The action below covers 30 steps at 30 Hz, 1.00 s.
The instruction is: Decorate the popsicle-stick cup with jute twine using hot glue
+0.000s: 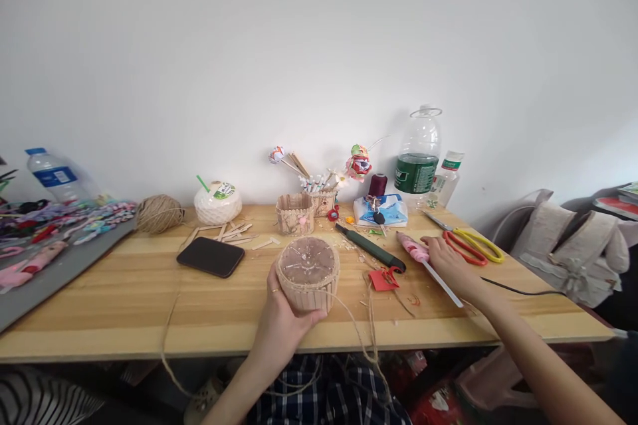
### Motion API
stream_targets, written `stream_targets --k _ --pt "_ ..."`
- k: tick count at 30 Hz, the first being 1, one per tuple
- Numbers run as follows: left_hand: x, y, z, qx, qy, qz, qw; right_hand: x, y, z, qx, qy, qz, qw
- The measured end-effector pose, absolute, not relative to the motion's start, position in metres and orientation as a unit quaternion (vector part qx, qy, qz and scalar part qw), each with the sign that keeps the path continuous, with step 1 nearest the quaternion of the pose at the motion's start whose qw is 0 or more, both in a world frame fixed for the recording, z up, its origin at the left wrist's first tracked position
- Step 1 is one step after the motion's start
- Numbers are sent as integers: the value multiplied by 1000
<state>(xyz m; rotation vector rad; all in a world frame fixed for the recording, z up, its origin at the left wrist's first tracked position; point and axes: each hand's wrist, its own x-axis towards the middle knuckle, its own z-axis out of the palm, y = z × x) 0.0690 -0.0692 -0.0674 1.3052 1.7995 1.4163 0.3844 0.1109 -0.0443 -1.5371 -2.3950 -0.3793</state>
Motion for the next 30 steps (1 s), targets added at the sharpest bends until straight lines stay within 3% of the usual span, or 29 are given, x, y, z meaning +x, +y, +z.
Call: stream_targets --k 4,9,12,16,22,30 --pt "60 -81 -78 516 595 564 248 392 110 -30 -518 -836 -90 156" --pt "36 -92 -52 536 573 613 93 379 80 6 -508 -822 -75 245" --pt "10 -70 -18 550 581 600 3 344 61 26 -461 -851 -26 252" --pt "-17 -9 11 605 600 522 32 273 72 39 -381 -900 14 214" --pt "-23 60 0 625 650 430 50 181 134 34 -322 -929 42 176" --pt "-64 66 -8 563 680 469 26 151 140 47 -187 -958 145 159"
